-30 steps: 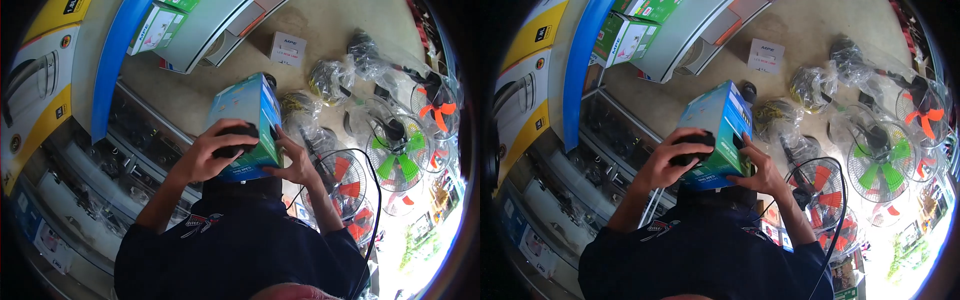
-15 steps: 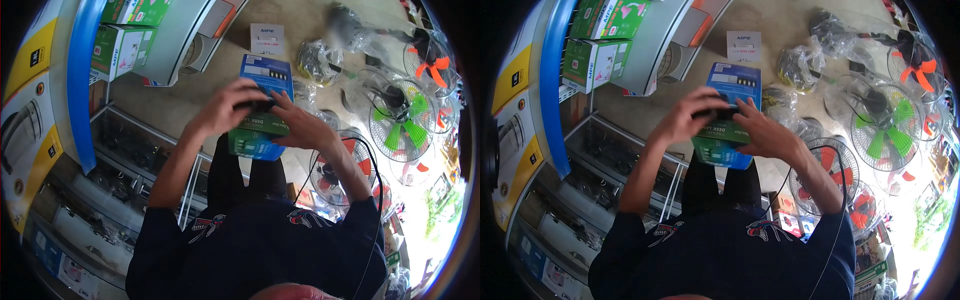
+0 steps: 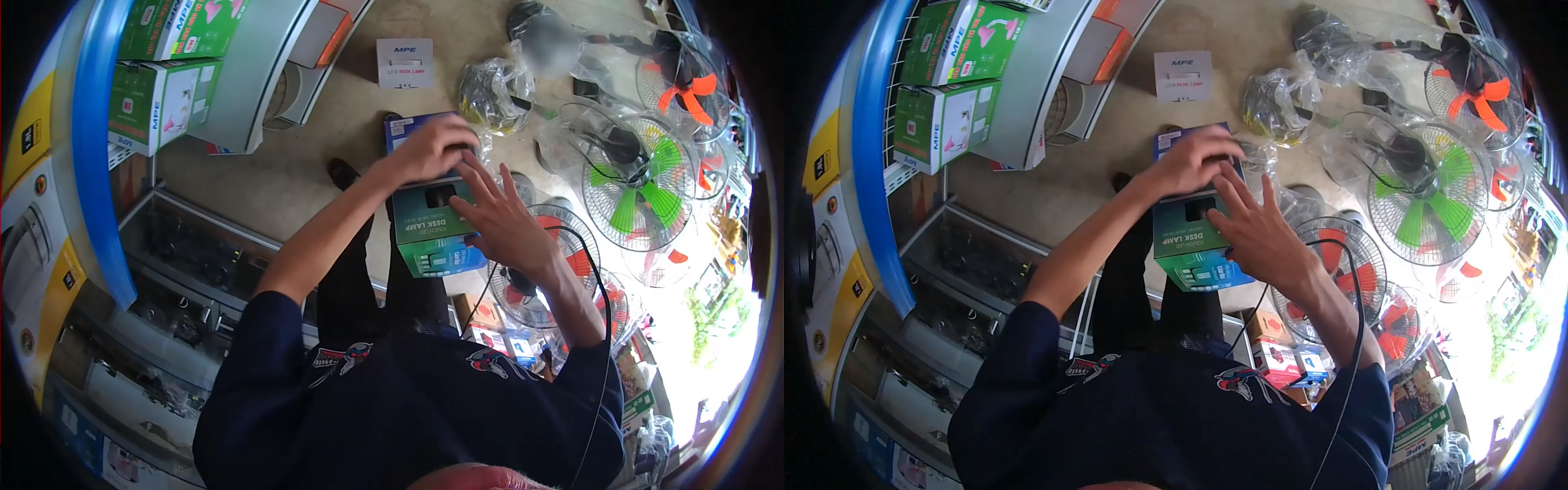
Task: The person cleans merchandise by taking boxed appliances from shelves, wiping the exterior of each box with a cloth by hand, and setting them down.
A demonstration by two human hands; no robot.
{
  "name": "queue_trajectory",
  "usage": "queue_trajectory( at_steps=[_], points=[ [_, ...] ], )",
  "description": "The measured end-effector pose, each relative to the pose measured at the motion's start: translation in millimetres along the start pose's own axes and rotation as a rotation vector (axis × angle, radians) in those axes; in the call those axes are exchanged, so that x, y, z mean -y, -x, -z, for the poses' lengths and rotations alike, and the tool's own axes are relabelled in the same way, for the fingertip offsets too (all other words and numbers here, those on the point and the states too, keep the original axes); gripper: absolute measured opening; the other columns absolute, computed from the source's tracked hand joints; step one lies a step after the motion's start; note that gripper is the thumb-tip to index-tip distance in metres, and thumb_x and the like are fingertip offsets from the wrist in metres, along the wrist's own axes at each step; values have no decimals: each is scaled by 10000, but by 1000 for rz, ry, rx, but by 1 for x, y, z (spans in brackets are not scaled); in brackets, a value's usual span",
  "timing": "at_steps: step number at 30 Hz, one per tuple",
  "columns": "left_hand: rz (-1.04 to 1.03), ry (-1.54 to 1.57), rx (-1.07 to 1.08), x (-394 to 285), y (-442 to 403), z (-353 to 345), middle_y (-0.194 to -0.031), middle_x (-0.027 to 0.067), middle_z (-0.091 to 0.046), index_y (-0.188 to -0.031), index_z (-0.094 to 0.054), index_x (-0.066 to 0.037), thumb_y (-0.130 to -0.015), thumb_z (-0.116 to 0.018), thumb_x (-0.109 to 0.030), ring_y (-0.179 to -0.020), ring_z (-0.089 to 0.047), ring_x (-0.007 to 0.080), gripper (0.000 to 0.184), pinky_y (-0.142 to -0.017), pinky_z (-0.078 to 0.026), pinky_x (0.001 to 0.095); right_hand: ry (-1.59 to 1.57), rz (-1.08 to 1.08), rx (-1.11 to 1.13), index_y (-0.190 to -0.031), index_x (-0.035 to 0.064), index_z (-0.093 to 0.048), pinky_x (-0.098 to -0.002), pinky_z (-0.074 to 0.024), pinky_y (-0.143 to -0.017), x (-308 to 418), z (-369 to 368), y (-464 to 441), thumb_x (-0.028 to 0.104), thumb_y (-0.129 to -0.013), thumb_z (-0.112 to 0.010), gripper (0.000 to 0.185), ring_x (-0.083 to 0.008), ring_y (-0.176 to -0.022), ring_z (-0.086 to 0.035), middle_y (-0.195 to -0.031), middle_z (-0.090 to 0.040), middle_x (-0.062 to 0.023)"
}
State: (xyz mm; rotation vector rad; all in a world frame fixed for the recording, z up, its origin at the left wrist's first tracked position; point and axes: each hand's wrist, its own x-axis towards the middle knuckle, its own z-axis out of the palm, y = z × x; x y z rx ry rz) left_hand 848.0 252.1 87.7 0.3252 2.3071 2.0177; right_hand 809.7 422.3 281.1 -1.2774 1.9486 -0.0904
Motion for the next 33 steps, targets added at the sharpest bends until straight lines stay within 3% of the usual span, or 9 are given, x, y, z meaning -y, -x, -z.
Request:
queue_trajectory(
  at_steps=[5,8,10,13,17,24,28,31,33],
  points=[
    [71,-15,99,42,16,-3,-1266,153,-671,-1210,-747,-120,-828,-762,-2,-1175,-655,369,400,-1023,-539,425,3,-32,55,-1274,83,-669,-707,-346,-1182,3,-15,16,198,-746,-898,588,-385,-1561,-304,-1554,-406,-219],
    [467,-171,86,91,33,-1,-1249,160,-686,-1184,-758,-101,-856,-754,-55,-1148,-664,369,331,-1018,-539,431,-74,14,64,-1335,103,-655,-643,-371,-1193,2,-16,15,219,-765,-904,633,-417,-1523,-359,-1549,-404,-226],
    [385,-116,103,54,49,2,-1255,160,-683,-1187,-757,-99,-852,-748,-41,-1152,-663,371,340,-1024,-536,434,-596,26,135,-1426,124,-599,-554,-408,-1192,-4,-26,12,248,-796,-907,712,-487,-1460,-436,-1596,-354,-260],
    [227,43,223,-25,80,20,-1288,161,-657,-1229,-743,-98,-848,-730,-12,-1188,-648,364,390,-1060,-516,433,-765,-11,235,-1485,146,-543,-486,-408,-1206,-9,-40,11,299,-829,-895,760,-554,-1447,-430,-1664,-238,-339],
    [377,-15,314,-125,101,52,-1350,143,-605,-1282,-724,-107,-823,-736,24,-1274,-597,348,477,-1094,-497,438,-827,-31,257,-1494,172,-524,-522,-360,-1235,-1,-54,8,371,-857,-870,752,-545,-1539,-267,-1681,-118,-414],
    [481,-315,346,-204,137,75,-1421,119,-543,-1324,-701,-119,-805,-810,-30,-1318,-543,343,538,-1126,-506,440,-637,8,108,-1424,106,-556,-616,-299,-1255,18,-51,-12,306,-820,-897,722,-608,-1549,-157,-1664,-220,-376],
    [439,-410,73,-193,136,48,-1439,129,-544,-1339,-707,-122,-763,-755,64,-1356,-521,369,607,-1132,-500,468,-436,-25,-124,-1295,65,-599,-559,-382,-1221,16,-66,-33,253,-781,-923,636,-547,-1518,-324,-1604,-337,-288],
    [417,-475,-94,-170,130,52,-1454,130,-527,-1338,-696,-106,-755,-764,66,-1385,-497,371,612,-1139,-491,466,-585,-274,-257,-1294,35,-599,-532,-444,-1150,13,-71,-51,308,-819,-901,626,-502,-1380,-508,-1543,-401,-250],
    [397,-555,-232,-161,124,54,-1433,122,-530,-1324,-700,-94,-745,-772,46,-1383,-498,367,600,-1137,-492,455,-680,-388,-203,-1294,27,-611,-528,-465,-1128,12,-70,-63,302,-814,-897,623,-496,-1388,-493,-1519,-400,-274]
  ],
)
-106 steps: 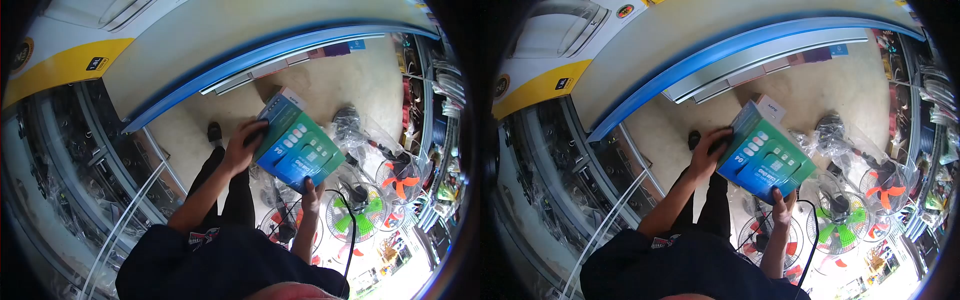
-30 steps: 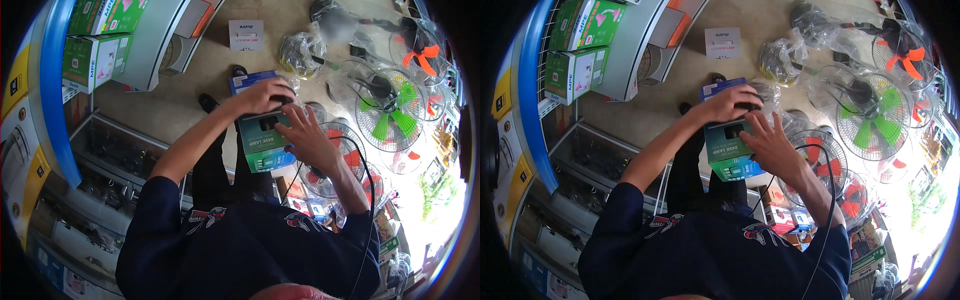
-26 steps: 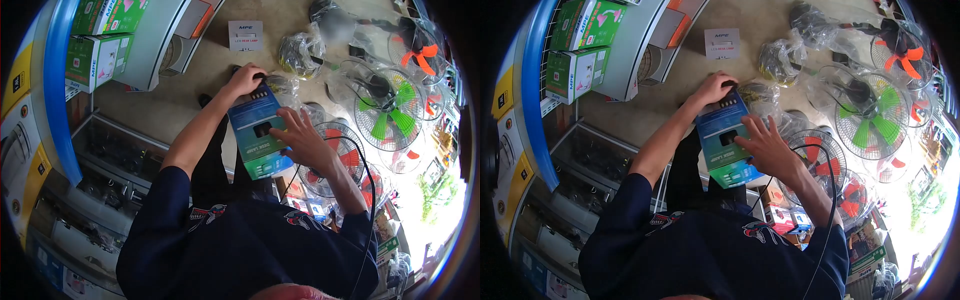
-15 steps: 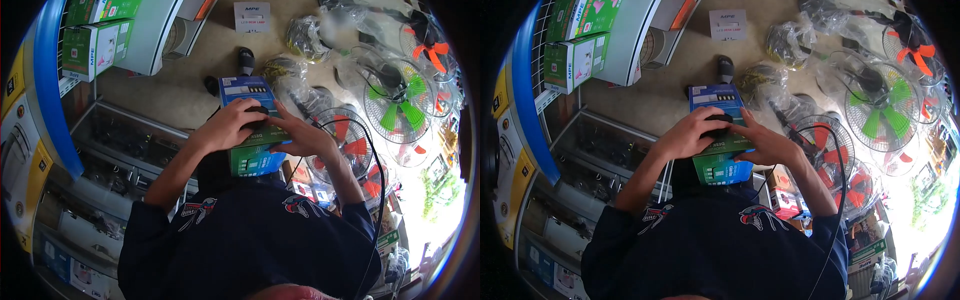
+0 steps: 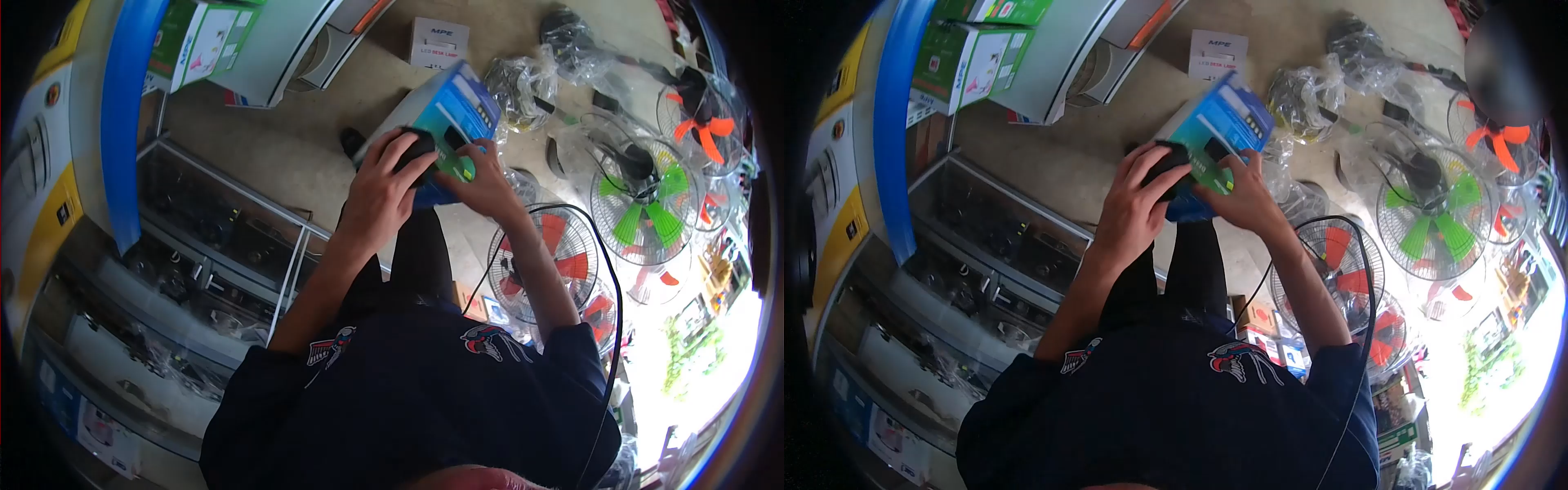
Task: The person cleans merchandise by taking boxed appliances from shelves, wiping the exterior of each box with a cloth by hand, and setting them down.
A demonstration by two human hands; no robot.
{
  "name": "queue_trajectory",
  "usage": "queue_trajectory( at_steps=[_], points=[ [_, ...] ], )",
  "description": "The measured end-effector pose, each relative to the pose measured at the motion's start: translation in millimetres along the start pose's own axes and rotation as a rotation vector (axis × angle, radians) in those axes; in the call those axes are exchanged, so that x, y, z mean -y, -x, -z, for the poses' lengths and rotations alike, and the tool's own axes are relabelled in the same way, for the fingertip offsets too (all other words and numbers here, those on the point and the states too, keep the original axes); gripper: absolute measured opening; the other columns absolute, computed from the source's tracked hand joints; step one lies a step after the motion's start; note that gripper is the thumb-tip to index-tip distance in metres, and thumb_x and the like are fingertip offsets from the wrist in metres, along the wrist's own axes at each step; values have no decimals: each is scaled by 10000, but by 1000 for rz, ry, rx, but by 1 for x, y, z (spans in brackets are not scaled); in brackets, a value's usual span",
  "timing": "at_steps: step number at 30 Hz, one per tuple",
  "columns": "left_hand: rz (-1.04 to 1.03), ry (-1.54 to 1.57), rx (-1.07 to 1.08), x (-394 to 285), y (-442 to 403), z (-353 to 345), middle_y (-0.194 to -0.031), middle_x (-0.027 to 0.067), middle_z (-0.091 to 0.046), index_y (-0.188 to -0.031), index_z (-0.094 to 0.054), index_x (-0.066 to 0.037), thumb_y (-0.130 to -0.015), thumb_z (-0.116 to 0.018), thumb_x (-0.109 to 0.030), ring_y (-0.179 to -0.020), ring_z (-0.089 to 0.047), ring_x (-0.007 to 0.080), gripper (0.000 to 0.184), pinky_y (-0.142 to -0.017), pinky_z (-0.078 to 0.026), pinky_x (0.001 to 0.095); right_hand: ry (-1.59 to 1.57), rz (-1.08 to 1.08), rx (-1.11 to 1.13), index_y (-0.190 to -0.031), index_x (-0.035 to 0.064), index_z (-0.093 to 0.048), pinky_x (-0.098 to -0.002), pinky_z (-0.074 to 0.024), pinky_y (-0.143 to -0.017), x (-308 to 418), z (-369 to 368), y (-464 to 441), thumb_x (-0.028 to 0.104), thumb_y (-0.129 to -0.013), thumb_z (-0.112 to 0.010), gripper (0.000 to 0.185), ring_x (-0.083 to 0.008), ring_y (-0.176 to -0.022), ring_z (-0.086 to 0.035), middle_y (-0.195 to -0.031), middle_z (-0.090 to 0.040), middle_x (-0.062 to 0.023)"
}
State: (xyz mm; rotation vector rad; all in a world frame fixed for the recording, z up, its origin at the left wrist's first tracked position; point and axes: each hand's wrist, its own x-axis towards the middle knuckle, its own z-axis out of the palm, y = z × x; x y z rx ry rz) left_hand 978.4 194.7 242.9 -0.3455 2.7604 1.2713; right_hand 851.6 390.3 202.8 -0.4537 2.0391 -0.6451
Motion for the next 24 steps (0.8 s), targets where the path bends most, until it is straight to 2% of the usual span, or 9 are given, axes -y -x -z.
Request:
queue_trajectory(
  at_steps=[2,5,7,10,13,15,17,20,24],
  points=[
    [-53,-62,-13,1,-7,-13,-1425,122,-534,-1312,-708,-90,-768,-764,22,-1381,-500,368,558,-1143,-485,451,-245,-213,57,-1304,-22,-615,-529,-544,-1037,1,-3,-14,318,-920,-801,546,-450,-1356,-533,-1475,-417,-276],
    [-169,-168,-87,7,-10,-36,-1447,131,-537,-1285,-727,-71,-835,-704,-16,-1408,-479,366,454,-1162,-472,454,-803,-94,303,-1284,-73,-603,-525,-591,-976,-29,0,-21,311,-986,-721,501,-416,-1299,-573,-1480,-416,-253],
    [-355,-333,-33,9,-8,-33,-1443,121,-542,-1218,-755,-63,-868,-690,-111,-1409,-481,345,359,-1188,-447,458,-998,-227,266,-1341,-94,-559,-541,-625,-920,-8,3,-15,211,-1025,-634,445,-372,-1252,-589,-1445,-472,-219],
    [-518,-511,53,19,9,-36,-1383,89,-598,-1150,-787,-89,-876,-689,-177,-1415,-491,316,304,-1252,-368,473,-1596,-440,308,-1478,-6,-472,-672,-484,-1026,-21,-1,-18,382,-1008,-501,610,-358,-1232,-586,-1327,-594,-181],
    [-637,-688,89,53,6,-28,-1340,73,-647,-1124,-799,-101,-889,-681,-173,-1439,-482,291,273,-1284,-323,476,-1578,-466,227,-1466,36,-492,-708,-404,-1070,15,-12,-7,503,-966,-480,684,-373,-1251,-581,-1332,-595,-177],
    [-693,-496,-154,71,-7,-5,-1409,88,-613,-1106,-802,-75,-888,-681,-173,-1467,-453,309,268,-1279,-344,474,-1588,-406,226,-1466,57,-497,-735,-395,-1071,35,-12,-6,564,-963,-518,715,-376,-1275,-571,-1337,-595,-178],
    [-665,-368,-228,82,-14,4,-1420,89,-615,-1148,-784,-79,-884,-682,-91,-1455,-481,300,283,-1238,-397,474,-1777,-395,175,-1471,56,-496,-754,-379,-1081,61,-7,-4,637,-942,-563,789,-395,-1317,-554,-1336,-596,-192],
    [-126,289,-698,79,-29,6,-1408,131,-622,-1267,-719,-75,-968,-609,37,-1349,-592,294,337,-1130,-467,427,-1903,-272,279,-1491,28,-469,-786,-319,-1122,74,-7,9,692,-924,-607,885,-449,-1406,-494,-1360,-581,-246],
    [49,705,-723,70,-68,-24,-1357,151,-661,-1336,-669,-61,-1029,-576,-1,-1286,-631,255,326,-1102,-475,354,-1772,-351,198,-1589,-38,-266,-758,-281,-1180,90,-22,25,715,-892,-652,1097,-501,-1496,-396,-1535,-432,-303]
  ],
)
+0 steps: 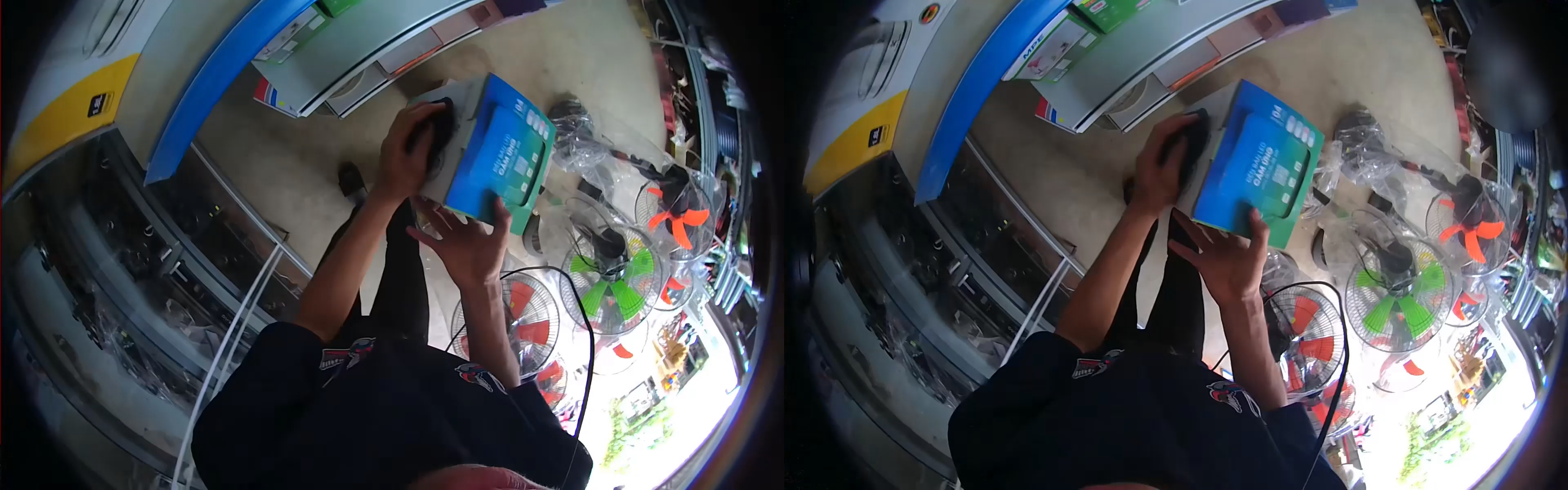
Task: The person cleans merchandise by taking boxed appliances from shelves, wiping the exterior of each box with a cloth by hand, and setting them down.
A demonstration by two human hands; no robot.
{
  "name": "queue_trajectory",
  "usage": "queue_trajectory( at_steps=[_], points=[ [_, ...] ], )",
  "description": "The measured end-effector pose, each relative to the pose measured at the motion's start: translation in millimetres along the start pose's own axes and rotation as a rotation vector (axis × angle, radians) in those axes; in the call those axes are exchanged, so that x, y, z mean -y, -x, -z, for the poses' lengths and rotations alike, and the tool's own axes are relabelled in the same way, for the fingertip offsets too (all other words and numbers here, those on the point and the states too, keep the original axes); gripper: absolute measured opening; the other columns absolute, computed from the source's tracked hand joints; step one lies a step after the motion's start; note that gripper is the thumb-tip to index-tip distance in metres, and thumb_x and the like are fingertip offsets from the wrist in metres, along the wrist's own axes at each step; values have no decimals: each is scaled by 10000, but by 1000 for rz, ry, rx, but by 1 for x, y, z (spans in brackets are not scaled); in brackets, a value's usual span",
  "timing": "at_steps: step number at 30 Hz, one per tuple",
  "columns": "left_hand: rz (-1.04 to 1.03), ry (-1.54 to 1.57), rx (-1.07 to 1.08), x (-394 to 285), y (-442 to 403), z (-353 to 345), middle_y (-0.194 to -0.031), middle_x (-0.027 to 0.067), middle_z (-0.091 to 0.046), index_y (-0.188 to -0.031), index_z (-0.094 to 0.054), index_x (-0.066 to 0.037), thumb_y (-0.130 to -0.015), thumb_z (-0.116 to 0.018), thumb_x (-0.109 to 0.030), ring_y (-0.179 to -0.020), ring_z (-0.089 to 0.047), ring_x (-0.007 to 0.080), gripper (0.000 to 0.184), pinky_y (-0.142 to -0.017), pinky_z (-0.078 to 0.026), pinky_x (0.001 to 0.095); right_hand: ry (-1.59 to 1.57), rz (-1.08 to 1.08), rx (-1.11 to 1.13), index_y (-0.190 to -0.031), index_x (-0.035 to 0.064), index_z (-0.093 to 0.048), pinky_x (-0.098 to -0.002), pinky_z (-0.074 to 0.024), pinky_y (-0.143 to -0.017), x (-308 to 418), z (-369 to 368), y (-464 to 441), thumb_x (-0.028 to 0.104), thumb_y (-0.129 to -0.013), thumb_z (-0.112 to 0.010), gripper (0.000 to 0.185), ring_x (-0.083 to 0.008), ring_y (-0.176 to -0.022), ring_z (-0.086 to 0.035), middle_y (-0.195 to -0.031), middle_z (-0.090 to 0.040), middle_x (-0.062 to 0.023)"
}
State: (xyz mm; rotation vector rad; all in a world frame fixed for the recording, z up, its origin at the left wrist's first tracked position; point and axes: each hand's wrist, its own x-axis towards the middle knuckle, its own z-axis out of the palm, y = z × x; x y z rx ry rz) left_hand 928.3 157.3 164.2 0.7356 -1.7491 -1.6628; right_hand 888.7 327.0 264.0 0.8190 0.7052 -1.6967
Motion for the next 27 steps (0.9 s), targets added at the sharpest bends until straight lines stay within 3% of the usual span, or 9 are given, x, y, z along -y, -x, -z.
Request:
queue_trajectory(
  at_steps=[2,5,7,9,12,16,20,25,27],
  points=[
    [60,42,-21,13,0,-2,-1336,143,-677,-1338,-669,-62,-1033,-572,-17,-1258,-646,253,323,-1093,-481,354,20,40,61,-1638,4,-251,-651,-360,-1184,2,14,2,688,-916,-654,1073,-482,-1512,-398,-1627,-379,-272],
    [216,85,-35,70,1,-2,-1288,138,-710,-1329,-680,-63,-1035,-568,-52,-1203,-675,251,315,-1066,-499,358,37,81,60,-1634,7,-251,-611,-381,-1193,0,19,7,649,-921,-669,1047,-481,-1508,-403,-1635,-358,-271],
    [325,90,-49,139,11,-6,-1260,139,-725,-1319,-691,-62,-1032,-568,-72,-1177,-688,251,312,-1049,-511,360,92,120,-2,-1615,-57,-209,-657,-312,-1236,-5,18,11,614,-873,-745,1135,-567,-1491,-355,-1555,-383,-346],
    [680,204,-48,202,17,-16,-1228,141,-746,-1280,-720,-66,-1011,-577,-107,-1146,-702,246,307,-1019,-529,359,137,212,-5,-1619,-32,-242,-654,-316,-1241,-11,32,10,576,-901,-735,1062,-575,-1486,-353,-1579,-383,-306],
    [722,46,33,182,-12,-44,-1246,94,-746,-1308,-721,-74,-1027,-570,-101,-1163,-679,194,320,-1036,-513,333,221,250,-28,-1622,18,-289,-644,-322,-1245,-17,38,14,539,-920,-727,978,-530,-1490,-377,-1611,-379,-250],
    [250,44,-20,73,-8,-55,-1247,140,-723,-1281,-723,-91,-970,-616,-73,-1189,-688,266,329,-1047,-523,362,255,365,-50,-1607,71,-348,-640,-316,-1252,-5,47,10,527,-917,-727,909,-419,-1504,-408,-1616,-412,-206],
    [71,67,57,-30,58,-22,-1322,144,-664,-1306,-689,-64,-970,-603,28,-1246,-658,288,359,-1113,-478,362,149,377,69,-1586,75,-387,-658,-260,-1274,21,36,8,525,-918,-716,870,-422,-1497,-416,-1607,-447,-171],
    [521,116,-245,74,113,-25,-1211,133,-712,-1332,-678,-39,-1010,-587,11,-1225,-658,255,338,-1131,-455,351,205,250,50,-1572,83,-417,-598,-318,-1261,12,62,10,489,-925,-731,825,-343,-1475,-467,-1590,-484,-149],
    [682,311,-307,121,85,-23,-1229,119,-728,-1360,-665,-43,-1036,-566,-18,-1193,-669,222,340,-1095,-481,346,540,131,14,-1580,91,-412,-545,-332,-1266,3,76,8,448,-944,-742,801,-298,-1480,-469,-1588,-488,-123]
  ],
)
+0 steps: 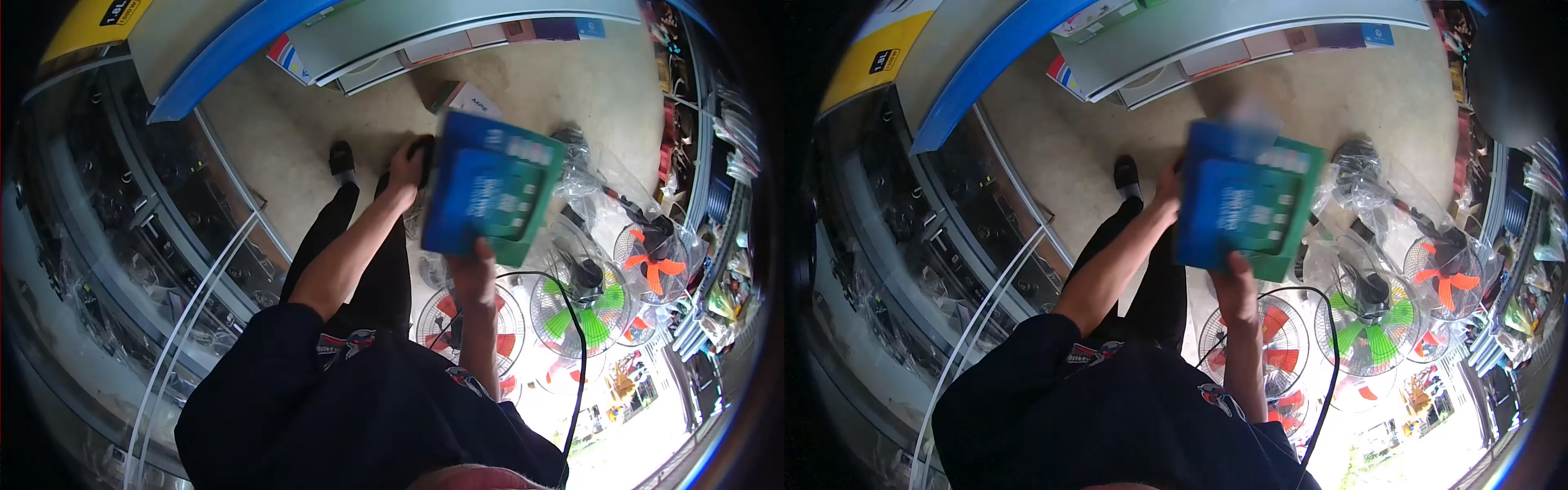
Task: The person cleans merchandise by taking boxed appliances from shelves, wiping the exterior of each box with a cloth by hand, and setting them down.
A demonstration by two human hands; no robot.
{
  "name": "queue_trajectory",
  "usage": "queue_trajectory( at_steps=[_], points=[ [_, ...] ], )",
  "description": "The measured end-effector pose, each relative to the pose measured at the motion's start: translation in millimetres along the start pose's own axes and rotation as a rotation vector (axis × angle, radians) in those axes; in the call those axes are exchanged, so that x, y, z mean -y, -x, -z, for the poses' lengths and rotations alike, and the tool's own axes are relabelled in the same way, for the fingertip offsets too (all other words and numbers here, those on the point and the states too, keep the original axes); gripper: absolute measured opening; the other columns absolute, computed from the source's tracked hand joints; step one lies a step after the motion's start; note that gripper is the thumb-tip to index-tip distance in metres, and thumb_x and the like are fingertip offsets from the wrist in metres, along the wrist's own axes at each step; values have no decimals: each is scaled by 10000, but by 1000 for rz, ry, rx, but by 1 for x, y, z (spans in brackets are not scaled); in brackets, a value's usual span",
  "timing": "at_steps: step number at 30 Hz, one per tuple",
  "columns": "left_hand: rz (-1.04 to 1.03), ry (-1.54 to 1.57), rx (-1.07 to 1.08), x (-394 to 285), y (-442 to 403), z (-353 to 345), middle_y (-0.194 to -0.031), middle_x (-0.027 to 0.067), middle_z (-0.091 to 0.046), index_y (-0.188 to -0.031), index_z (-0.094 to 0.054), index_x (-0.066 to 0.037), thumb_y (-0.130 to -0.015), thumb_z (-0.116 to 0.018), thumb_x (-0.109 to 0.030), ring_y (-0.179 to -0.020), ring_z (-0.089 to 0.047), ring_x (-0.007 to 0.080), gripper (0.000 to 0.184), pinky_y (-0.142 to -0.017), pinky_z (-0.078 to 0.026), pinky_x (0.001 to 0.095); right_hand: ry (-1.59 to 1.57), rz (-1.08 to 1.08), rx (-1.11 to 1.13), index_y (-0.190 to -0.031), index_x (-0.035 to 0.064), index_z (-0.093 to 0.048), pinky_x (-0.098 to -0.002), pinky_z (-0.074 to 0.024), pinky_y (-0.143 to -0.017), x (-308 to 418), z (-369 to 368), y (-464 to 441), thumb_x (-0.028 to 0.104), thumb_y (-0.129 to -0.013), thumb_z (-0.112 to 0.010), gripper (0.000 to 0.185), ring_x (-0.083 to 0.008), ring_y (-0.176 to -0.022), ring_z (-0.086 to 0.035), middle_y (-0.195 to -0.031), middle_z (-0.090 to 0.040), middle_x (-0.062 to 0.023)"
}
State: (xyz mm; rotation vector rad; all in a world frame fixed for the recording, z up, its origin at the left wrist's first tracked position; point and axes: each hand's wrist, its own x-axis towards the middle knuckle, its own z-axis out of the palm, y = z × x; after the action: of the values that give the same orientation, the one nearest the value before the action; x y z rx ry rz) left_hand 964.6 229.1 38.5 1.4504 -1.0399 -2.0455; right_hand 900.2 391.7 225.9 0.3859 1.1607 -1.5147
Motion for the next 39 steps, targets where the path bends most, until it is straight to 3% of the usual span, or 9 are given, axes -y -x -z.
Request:
queue_trajectory(
  at_steps=[5,13,18,19,23,27,30,34,39],
  points=[
    [87,593,211,-81,-26,-4,-1281,114,-708,-1383,-656,-50,-1072,-523,-102,-1198,-656,199,342,-1067,-493,338,101,92,22,-1605,80,-377,-506,-341,-1260,-19,-4,-12,437,-959,-743,824,-287,-1465,-486,-1577,-496,-107],
    [-1078,-720,442,-237,76,-14,-1413,130,-604,-1326,-715,-138,-823,-738,54,-1342,-567,356,539,-1120,-491,449,68,111,94,-1542,44,-452,-414,-452,-1110,1,-41,-24,473,-960,-758,786,-228,-1280,-587,-1425,-588,-90],
    [-1071,-996,588,-245,23,-48,-1365,139,-602,-1269,-718,-116,-766,-762,64,-1301,-581,360,535,-1111,-506,462,142,-39,169,-1378,31,-631,-313,-491,-979,0,-47,-20,342,-935,-823,575,-159,-1163,-608,-1248,-665,-64],
    [-1083,-1054,655,-242,20,-53,-1359,140,-599,-1264,-712,-110,-760,-776,57,-1294,-581,357,534,-1105,-513,452,136,-78,197,-1598,81,-381,-434,-451,-1172,-3,-49,-20,414,-938,-796,848,-269,-1362,-571,-1482,-544,-110],
    [-1127,-1111,986,-222,65,-36,-1381,102,-604,-1259,-714,-122,-738,-762,81,-1350,-553,347,561,-1152,-488,443,129,-19,83,-1536,9,-458,-410,-456,-1139,-13,-43,-8,386,-927,-796,792,-245,-1310,-595,-1424,-591,-107],
    [-999,-1034,841,-231,36,-19,-1390,111,-608,-1242,-726,-111,-746,-723,95,-1332,-569,366,537,-1145,-479,472,359,124,22,-1208,-18,-721,-343,-505,-933,-5,-31,-14,323,-911,-836,466,-133,-1013,-633,-1113,-743,-55],
    [-967,-1041,627,-200,41,-22,-1406,126,-594,-1258,-729,-102,-754,-690,111,-1347,-548,384,548,-1127,-479,478,499,49,1,-1221,-23,-716,-346,-510,-931,-7,-19,-34,320,-922,-821,466,-133,-1009,-637,-1107,-744,-57],
    [-879,-1086,954,-167,71,1,-1432,108,-586,-1261,-748,-123,-763,-695,119,-1381,-532,373,556,-1127,-488,474,-45,58,4,-1287,-2,-685,-300,-505,-910,-18,15,-57,259,-924,-800,462,-127,-1021,-644,-1161,-718,-46],
    [-907,-1126,909,-152,40,41,-1396,110,-601,-1231,-755,-98,-806,-695,99,-1370,-546,357,472,-1103,-513,444,22,101,16,-1309,15,-666,-306,-515,-943,-29,41,-79,220,-912,-803,468,-139,-1100,-635,-1183,-702,-52]
  ],
)
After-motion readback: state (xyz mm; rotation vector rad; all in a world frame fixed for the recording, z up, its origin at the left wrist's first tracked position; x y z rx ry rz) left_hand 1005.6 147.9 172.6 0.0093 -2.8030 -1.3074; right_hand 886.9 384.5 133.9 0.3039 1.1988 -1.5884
